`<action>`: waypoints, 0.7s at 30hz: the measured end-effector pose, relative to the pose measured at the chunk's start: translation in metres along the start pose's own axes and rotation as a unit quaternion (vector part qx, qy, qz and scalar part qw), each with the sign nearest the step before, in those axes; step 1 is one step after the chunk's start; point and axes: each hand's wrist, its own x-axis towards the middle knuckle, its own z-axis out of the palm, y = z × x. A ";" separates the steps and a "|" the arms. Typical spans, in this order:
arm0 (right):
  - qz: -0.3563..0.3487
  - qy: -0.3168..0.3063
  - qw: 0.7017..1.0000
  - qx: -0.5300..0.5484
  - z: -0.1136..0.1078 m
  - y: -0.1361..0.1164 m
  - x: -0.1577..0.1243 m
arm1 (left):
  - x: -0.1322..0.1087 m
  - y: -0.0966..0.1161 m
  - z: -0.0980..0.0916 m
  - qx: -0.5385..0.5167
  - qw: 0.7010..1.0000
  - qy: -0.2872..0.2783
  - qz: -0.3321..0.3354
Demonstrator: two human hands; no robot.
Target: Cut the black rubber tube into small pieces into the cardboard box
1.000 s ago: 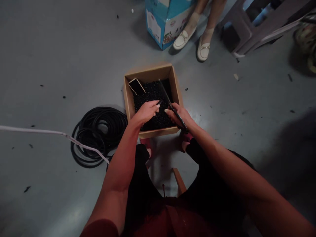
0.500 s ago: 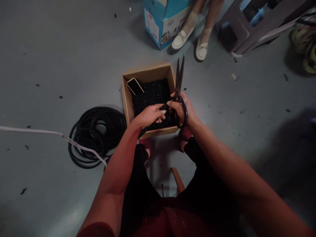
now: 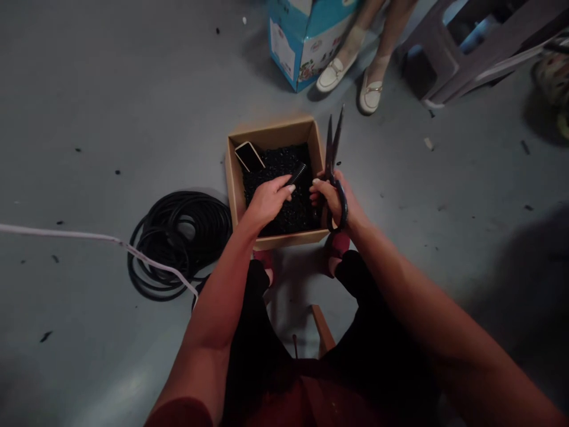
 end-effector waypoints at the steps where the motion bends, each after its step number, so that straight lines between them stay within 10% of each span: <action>1: 0.006 -0.017 1.000 -0.018 0.000 0.000 -0.003 | 0.000 -0.002 -0.006 -0.002 1.000 0.012 0.004; 8: -0.033 -0.122 0.972 -0.200 0.001 0.004 -0.024 | -0.004 -0.014 -0.040 -0.001 1.000 0.019 -0.004; 21: -0.060 -0.178 0.949 -0.255 0.007 0.012 -0.022 | -0.009 -0.003 -0.041 0.085 0.995 -0.051 -0.008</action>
